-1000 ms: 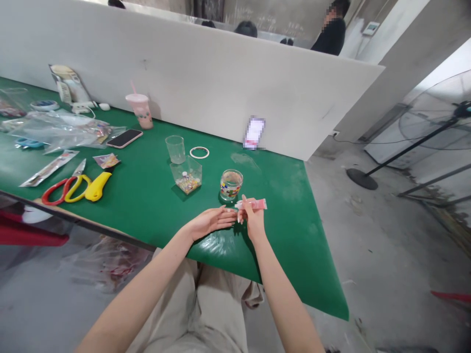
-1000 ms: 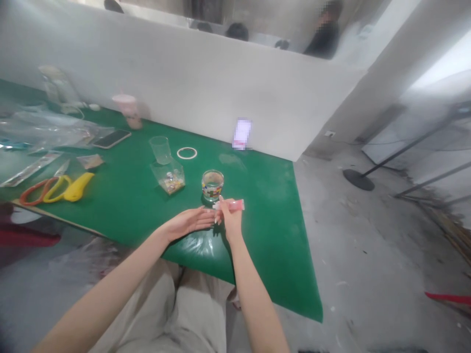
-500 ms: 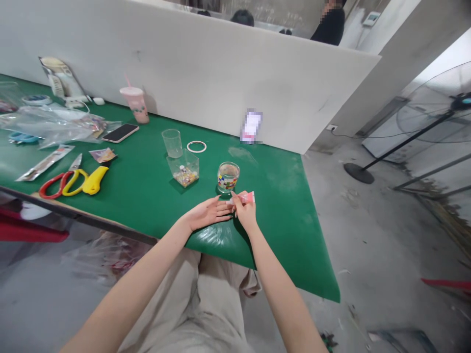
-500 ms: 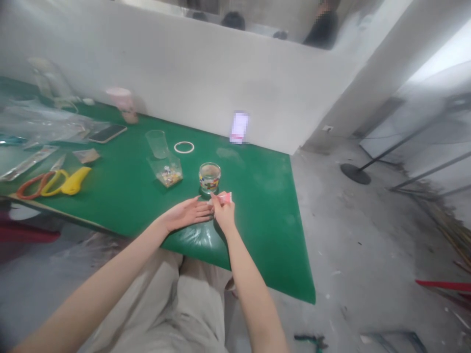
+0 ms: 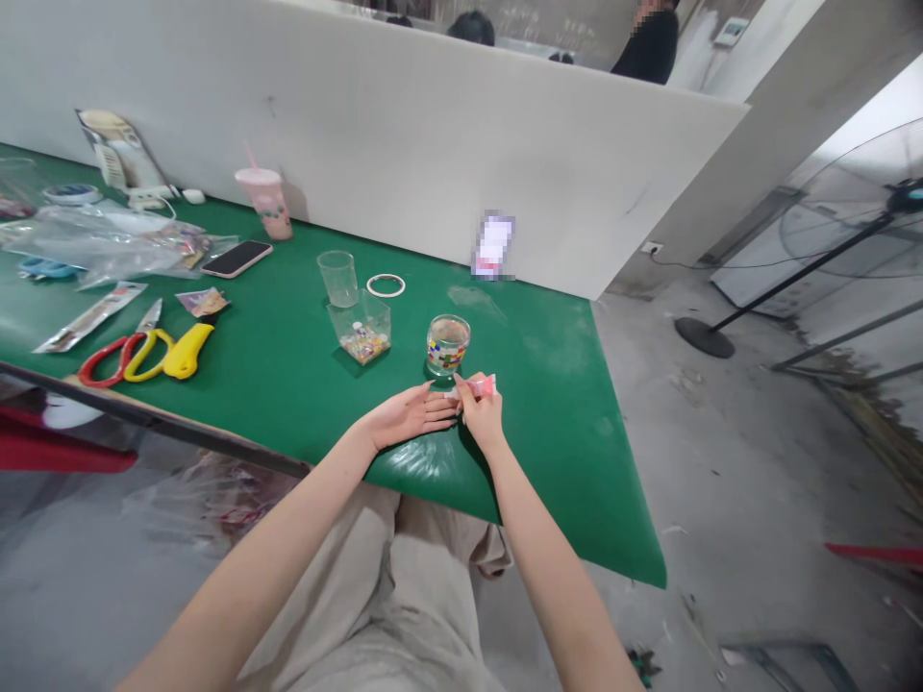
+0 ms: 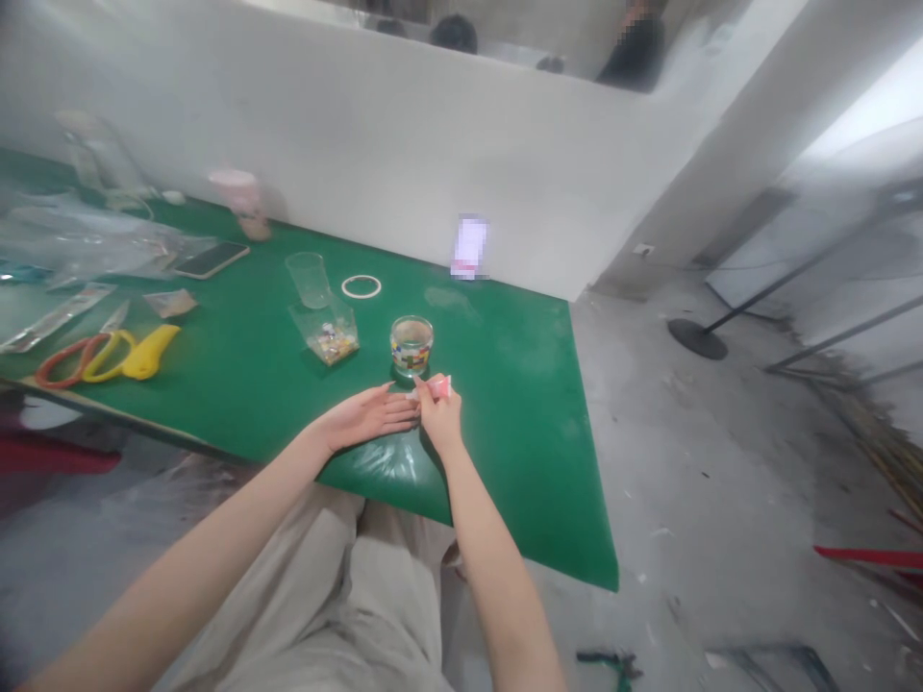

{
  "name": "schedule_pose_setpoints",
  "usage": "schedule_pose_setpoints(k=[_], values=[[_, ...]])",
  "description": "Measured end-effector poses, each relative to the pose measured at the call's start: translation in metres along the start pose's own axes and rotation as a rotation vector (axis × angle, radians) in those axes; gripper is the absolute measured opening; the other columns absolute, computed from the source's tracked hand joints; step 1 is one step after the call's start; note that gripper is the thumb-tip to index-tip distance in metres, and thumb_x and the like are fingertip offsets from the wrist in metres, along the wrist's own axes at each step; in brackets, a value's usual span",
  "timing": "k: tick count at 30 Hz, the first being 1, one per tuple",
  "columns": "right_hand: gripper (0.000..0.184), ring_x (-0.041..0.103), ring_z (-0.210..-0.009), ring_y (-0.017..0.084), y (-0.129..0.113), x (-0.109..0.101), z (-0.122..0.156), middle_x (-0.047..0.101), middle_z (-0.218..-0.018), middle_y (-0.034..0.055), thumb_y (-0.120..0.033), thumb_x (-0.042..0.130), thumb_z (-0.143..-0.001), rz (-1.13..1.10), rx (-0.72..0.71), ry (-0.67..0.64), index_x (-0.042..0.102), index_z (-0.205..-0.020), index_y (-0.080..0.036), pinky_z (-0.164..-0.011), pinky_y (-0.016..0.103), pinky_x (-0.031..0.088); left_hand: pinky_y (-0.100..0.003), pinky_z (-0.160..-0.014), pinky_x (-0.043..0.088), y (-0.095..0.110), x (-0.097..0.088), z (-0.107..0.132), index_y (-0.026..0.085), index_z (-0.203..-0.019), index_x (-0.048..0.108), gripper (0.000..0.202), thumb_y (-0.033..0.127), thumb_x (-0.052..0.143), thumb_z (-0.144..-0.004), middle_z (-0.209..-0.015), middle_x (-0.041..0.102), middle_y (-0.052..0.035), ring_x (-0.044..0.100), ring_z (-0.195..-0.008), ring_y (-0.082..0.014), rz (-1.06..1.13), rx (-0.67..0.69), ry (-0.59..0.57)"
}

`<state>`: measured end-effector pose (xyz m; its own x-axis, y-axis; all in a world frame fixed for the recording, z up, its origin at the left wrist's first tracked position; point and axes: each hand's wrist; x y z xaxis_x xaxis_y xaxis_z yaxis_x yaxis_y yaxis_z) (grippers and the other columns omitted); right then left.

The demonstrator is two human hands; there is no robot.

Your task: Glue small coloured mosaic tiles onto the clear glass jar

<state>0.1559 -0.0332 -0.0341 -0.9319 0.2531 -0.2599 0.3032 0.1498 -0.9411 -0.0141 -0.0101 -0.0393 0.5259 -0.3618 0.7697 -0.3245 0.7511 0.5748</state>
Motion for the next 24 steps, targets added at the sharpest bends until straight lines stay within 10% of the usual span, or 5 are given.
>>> schedule_pose_setpoints(k=[24], values=[[0.034, 0.051, -0.061, 0.015, -0.0009, 0.0024, -0.0008, 0.054, -0.063, -0.0003, -0.05, 0.048, -0.085, 0.119, -0.079, 0.026, 0.046, -0.066, -0.023, -0.067, 0.028, 0.044, -0.04, -0.113, 0.026, 0.0011, 0.0064, 0.0028, 0.006, -0.116, 0.061, 0.045, 0.038, 0.038, -0.095, -0.131, 0.059, -0.0168, 0.049, -0.128, -0.0244, -0.021, -0.028, 0.032]])
Point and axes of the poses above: each hand's wrist, its own z-axis away from the middle knuckle, its own x-axis out of the palm, y = z × x
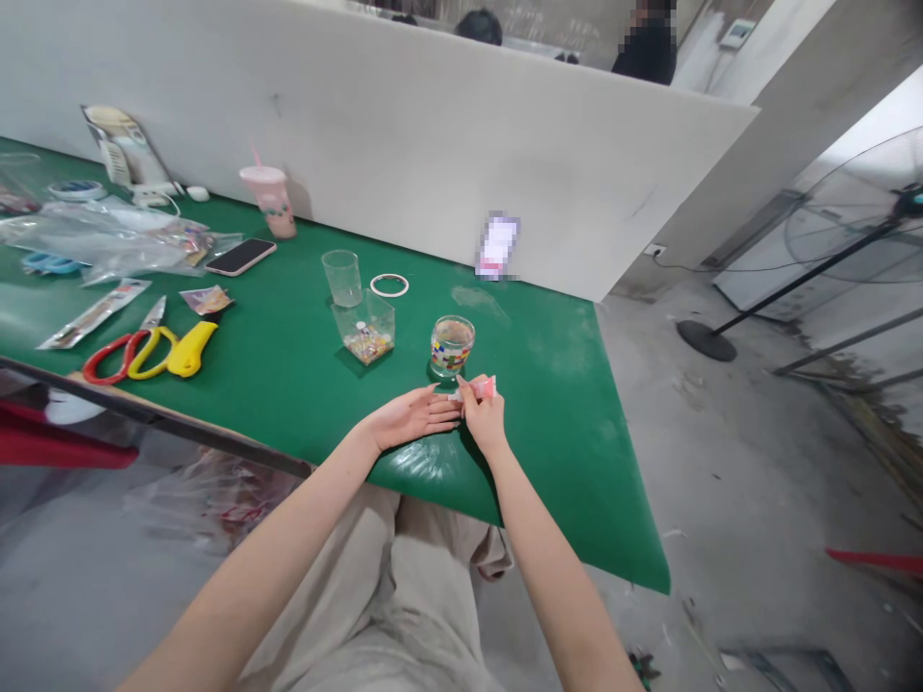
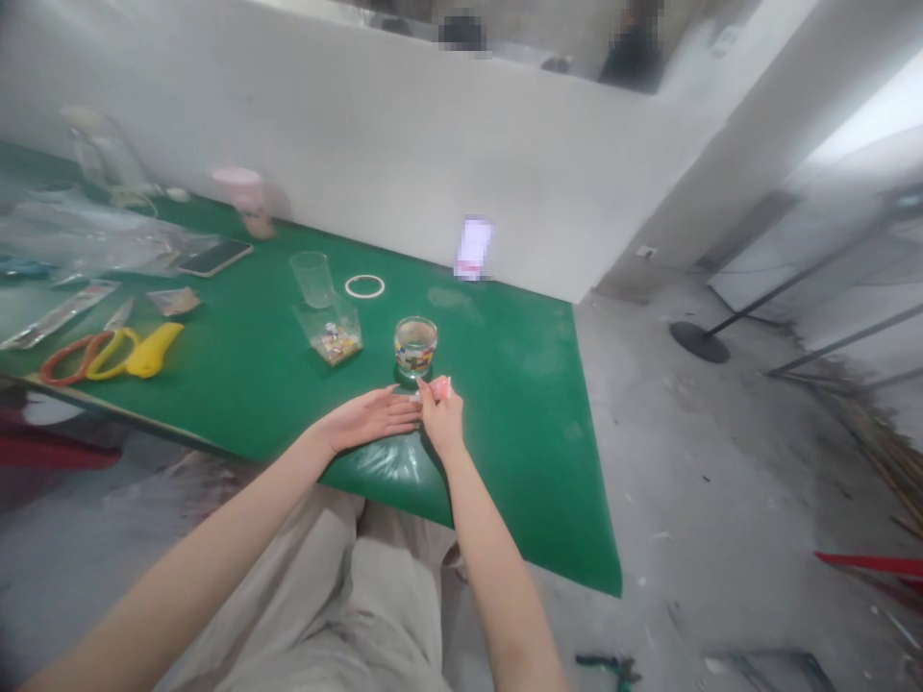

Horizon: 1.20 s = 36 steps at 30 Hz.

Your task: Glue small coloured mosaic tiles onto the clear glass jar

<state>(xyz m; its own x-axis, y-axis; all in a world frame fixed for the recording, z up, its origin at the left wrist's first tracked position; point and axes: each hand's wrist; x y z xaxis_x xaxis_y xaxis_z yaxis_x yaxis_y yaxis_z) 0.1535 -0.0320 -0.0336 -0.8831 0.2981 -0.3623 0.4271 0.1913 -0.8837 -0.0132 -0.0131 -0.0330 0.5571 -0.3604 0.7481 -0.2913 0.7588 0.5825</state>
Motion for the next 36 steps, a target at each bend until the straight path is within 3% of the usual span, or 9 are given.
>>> schedule_pose_setpoints(k=[16, 21, 26, 36], values=[[0.034, 0.046, -0.055, 0.012, 0.001, 0.002, 0.001, 0.05, -0.057, -0.0036, -0.048, 0.049, -0.085, 0.011, -0.003, 0.055, 0.042, -0.065, -0.022, -0.061, 0.026, 0.042, -0.044, -0.116, 0.019, 0.0, -0.002, -0.001, 0.006, -0.119, 0.058, 0.041, 0.034, 0.044, -0.092, -0.136, 0.054, -0.0184, 0.044, -0.132, -0.0256, -0.003, -0.007, -0.01], [0.033, 0.047, -0.054, 0.013, -0.001, 0.002, 0.003, 0.053, -0.057, -0.0025, -0.047, 0.051, -0.085, 0.016, -0.009, 0.052, 0.044, -0.065, -0.022, -0.06, 0.026, 0.042, -0.043, -0.114, 0.026, 0.0, 0.003, 0.001, 0.009, -0.107, 0.066, 0.03, 0.027, 0.049, -0.089, -0.126, 0.063, -0.0154, 0.053, -0.124, -0.0237, -0.015, 0.03, -0.009], [0.033, 0.048, -0.054, 0.013, -0.004, 0.001, 0.003, 0.053, -0.056, -0.0027, -0.047, 0.051, -0.085, 0.029, -0.011, 0.054, 0.043, -0.065, -0.022, -0.061, 0.027, 0.043, -0.041, -0.111, 0.032, 0.0, 0.011, 0.006, 0.011, -0.113, 0.065, 0.03, 0.017, 0.059, -0.084, -0.123, 0.065, -0.0144, 0.059, -0.117, -0.0222, -0.166, 0.07, 0.047], [0.032, 0.048, -0.052, 0.013, -0.001, 0.001, 0.005, 0.05, -0.056, -0.0042, -0.045, 0.051, -0.087, 0.044, -0.015, 0.043, 0.041, -0.066, -0.022, -0.059, 0.026, 0.041, -0.04, -0.102, 0.042, -0.007, 0.021, 0.003, 0.01, -0.107, 0.066, 0.028, 0.025, 0.066, -0.083, -0.116, 0.068, -0.0173, 0.065, -0.108, -0.0224, -0.212, 0.148, 0.129]])
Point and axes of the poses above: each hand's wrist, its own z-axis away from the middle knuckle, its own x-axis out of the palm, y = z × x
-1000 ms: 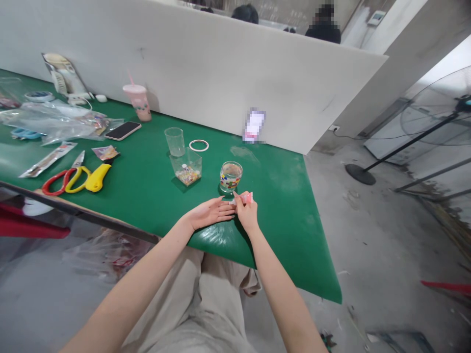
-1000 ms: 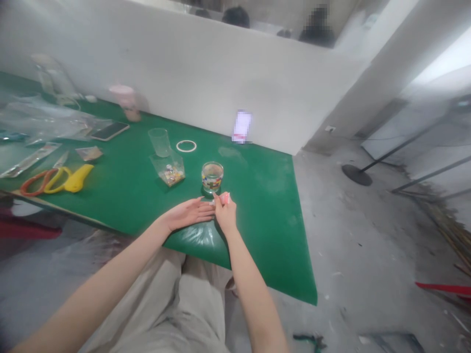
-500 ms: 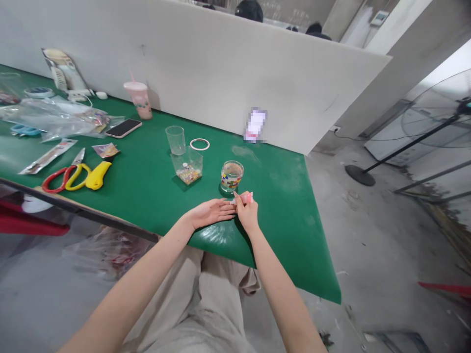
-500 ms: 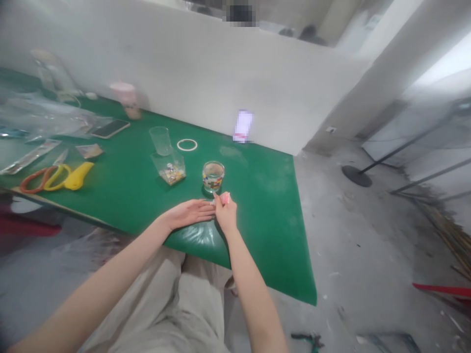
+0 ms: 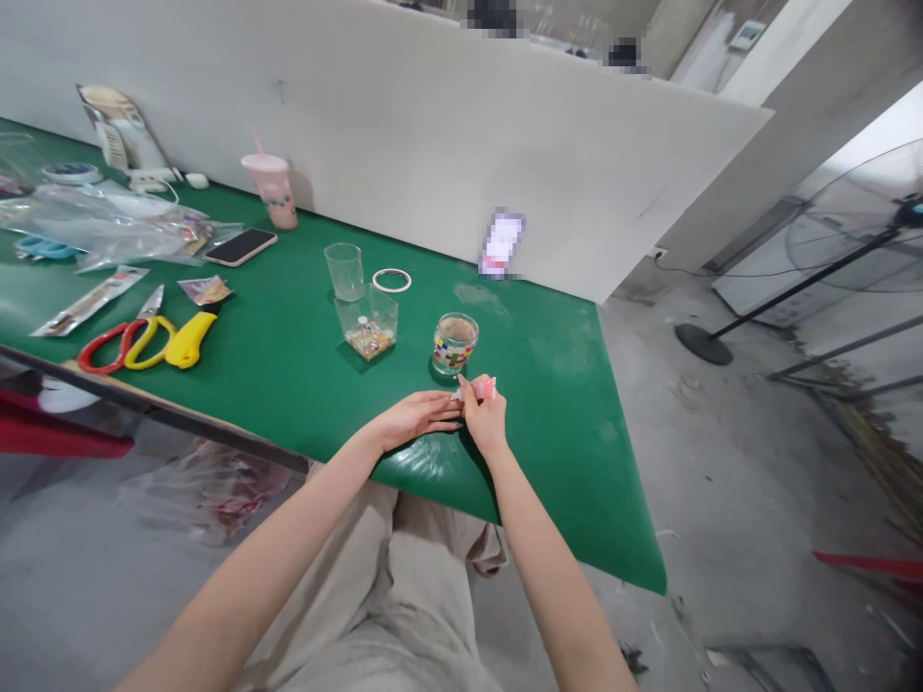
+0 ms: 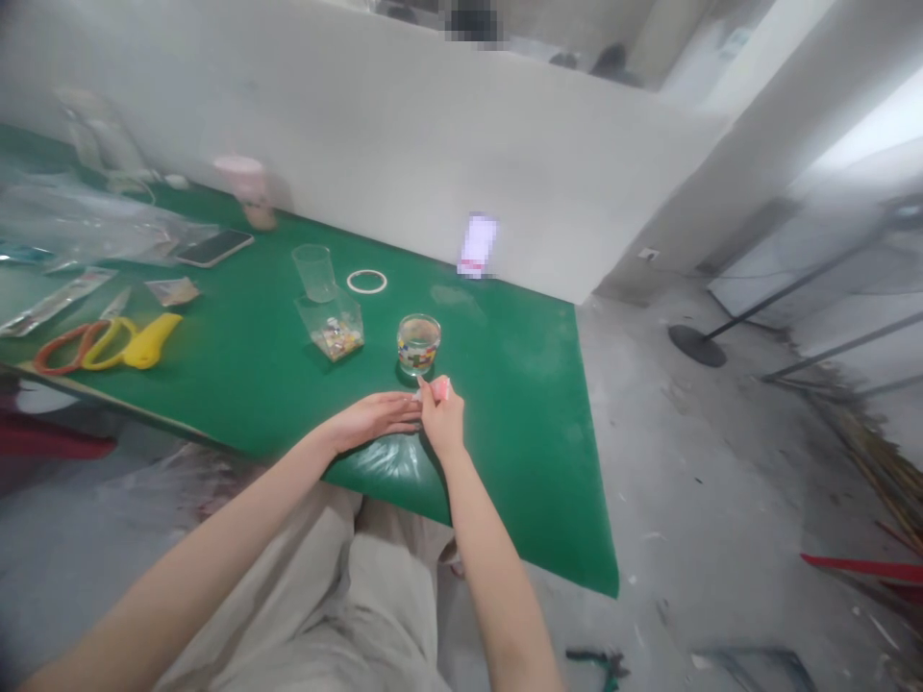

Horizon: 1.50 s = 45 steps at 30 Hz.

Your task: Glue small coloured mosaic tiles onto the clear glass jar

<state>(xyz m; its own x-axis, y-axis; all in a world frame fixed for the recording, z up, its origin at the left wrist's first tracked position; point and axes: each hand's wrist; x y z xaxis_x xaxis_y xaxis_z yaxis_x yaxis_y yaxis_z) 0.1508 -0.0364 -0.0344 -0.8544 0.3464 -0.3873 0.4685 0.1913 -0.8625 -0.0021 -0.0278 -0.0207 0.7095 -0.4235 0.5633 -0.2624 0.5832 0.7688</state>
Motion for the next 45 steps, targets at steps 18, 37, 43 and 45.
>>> schedule_pose_setpoints(k=[18, 37, 43, 45], values=[[0.031, 0.046, -0.052, 0.013, -0.0014, 0.002, 0.0048, 0.047, -0.055, -0.0048, -0.042, 0.049, -0.088, 0.009, -0.035, -0.036, 0.039, -0.066, -0.023, -0.058, 0.026, 0.04, -0.04, -0.105, 0.041, -0.009, 0.0039, -0.0016, 0.008, -0.093, 0.069, 0.025, 0.025, 0.074, -0.076, -0.1, 0.073, -0.0162, 0.068, -0.097, -0.021, 0.023, 0.078, 0.116], [0.03, 0.044, -0.053, 0.013, -0.0026, 0.0027, 0.0058, 0.045, -0.056, -0.005, -0.042, 0.046, -0.089, 0.041, -0.039, -0.025, 0.037, -0.067, -0.024, -0.058, 0.026, 0.039, -0.041, -0.107, 0.039, -0.0069, 0.005, -0.0012, 0.008, -0.093, 0.069, 0.021, 0.021, 0.071, -0.078, -0.102, 0.073, -0.016, 0.067, -0.1, -0.021, 0.037, 0.066, 0.096], [0.031, 0.043, -0.052, 0.013, -0.0025, 0.0035, 0.006, 0.044, -0.056, -0.0054, -0.043, 0.045, -0.09, 0.054, -0.044, -0.026, 0.036, -0.067, -0.024, -0.057, 0.026, 0.038, -0.041, -0.108, 0.038, -0.0066, 0.0062, -0.0005, 0.007, -0.093, 0.07, 0.02, 0.022, 0.071, -0.078, -0.102, 0.073, -0.0162, 0.067, -0.101, -0.0218, 0.025, 0.064, 0.103], [0.031, 0.043, -0.051, 0.013, -0.0028, 0.0036, 0.0059, 0.043, -0.055, -0.0054, -0.043, 0.045, -0.09, 0.063, -0.048, -0.023, 0.036, -0.067, -0.024, -0.057, 0.026, 0.037, -0.042, -0.108, 0.038, -0.006, 0.0067, -0.0001, 0.007, -0.092, 0.07, 0.021, 0.022, 0.072, -0.078, -0.102, 0.072, -0.0168, 0.067, -0.102, -0.0225, 0.022, 0.06, 0.103]])
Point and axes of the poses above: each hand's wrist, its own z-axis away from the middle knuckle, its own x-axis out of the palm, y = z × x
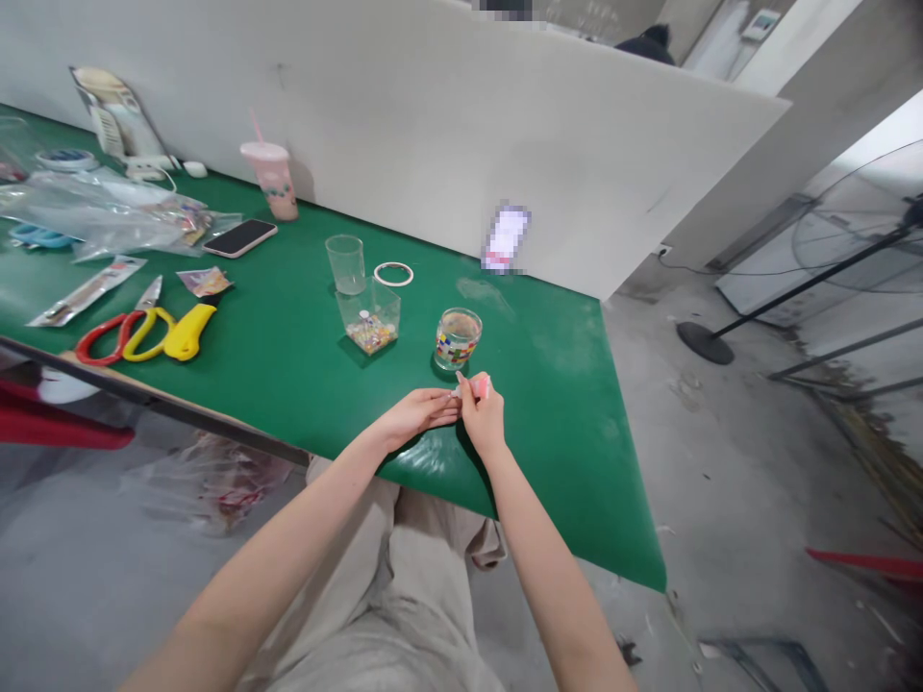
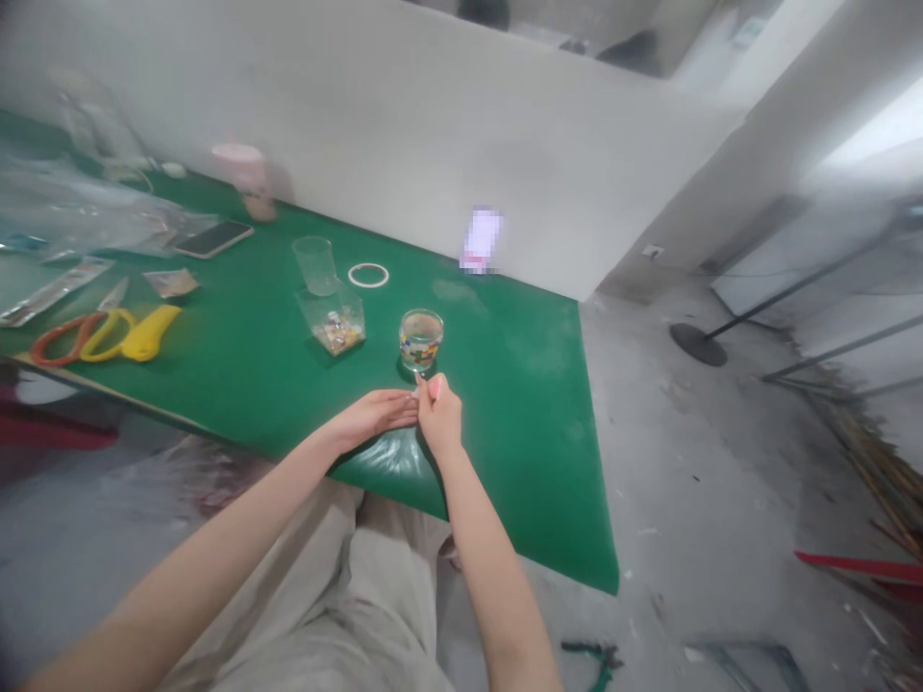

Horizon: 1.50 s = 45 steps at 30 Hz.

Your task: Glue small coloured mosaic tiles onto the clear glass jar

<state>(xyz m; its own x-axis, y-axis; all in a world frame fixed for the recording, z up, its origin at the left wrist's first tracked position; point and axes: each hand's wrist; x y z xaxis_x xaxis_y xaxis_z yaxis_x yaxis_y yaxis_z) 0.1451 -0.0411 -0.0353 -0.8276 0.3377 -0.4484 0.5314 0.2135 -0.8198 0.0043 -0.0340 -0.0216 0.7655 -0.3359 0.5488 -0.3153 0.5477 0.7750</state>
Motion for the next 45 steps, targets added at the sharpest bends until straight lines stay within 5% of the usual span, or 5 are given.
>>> schedule_pose_setpoints(k=[25, 33, 38, 45], values=[[0.035, 0.036, -0.048, 0.011, 0.001, 0.0, 0.002, 0.038, -0.053, -0.0063, -0.042, 0.045, -0.089, 0.112, -0.061, 0.014, 0.033, -0.062, -0.024, -0.054, 0.024, 0.033, -0.041, -0.11, 0.036, -0.002, -0.003, -0.003, 0.008, -0.092, 0.07, 0.019, 0.022, 0.07, -0.079, -0.104, 0.072, -0.0166, 0.067, -0.103, -0.0216, 0.009, -0.013, 0.0], [0.038, 0.056, -0.052, 0.016, 0.009, -0.02, -0.014, 0.059, -0.054, 0.0013, -0.052, 0.049, -0.085, 0.012, 0.163, 0.164, 0.052, -0.062, -0.022, -0.06, 0.029, 0.045, -0.038, -0.11, 0.037, 0.009, -0.006, 0.006, 0.008, -0.102, 0.07, 0.023, 0.02, 0.064, -0.083, -0.123, 0.064, -0.0177, 0.06, -0.117, -0.0251, 0.045, -0.058, -0.033], [0.043, 0.053, -0.033, 0.016, 0.031, -0.03, -0.028, 0.055, -0.04, 0.002, -0.056, 0.06, -0.075, -0.099, 0.382, 0.085, 0.054, -0.053, -0.019, -0.038, 0.028, 0.043, -0.037, -0.111, 0.035, 0.013, -0.007, 0.01, 0.008, -0.106, 0.069, 0.024, 0.015, 0.059, -0.085, -0.13, 0.059, -0.0178, 0.056, -0.122, -0.0251, 0.093, -0.06, -0.03], [0.043, 0.052, -0.035, 0.014, 0.041, -0.035, -0.031, 0.06, -0.047, 0.0017, -0.055, 0.066, -0.069, -0.068, 0.423, 0.131, 0.062, -0.075, -0.013, -0.039, 0.025, 0.042, -0.035, -0.113, 0.033, 0.012, -0.011, 0.008, 0.008, -0.11, 0.067, 0.028, 0.014, 0.063, -0.082, -0.135, 0.055, -0.0188, 0.051, -0.127, -0.0253, 0.089, -0.057, -0.088]])
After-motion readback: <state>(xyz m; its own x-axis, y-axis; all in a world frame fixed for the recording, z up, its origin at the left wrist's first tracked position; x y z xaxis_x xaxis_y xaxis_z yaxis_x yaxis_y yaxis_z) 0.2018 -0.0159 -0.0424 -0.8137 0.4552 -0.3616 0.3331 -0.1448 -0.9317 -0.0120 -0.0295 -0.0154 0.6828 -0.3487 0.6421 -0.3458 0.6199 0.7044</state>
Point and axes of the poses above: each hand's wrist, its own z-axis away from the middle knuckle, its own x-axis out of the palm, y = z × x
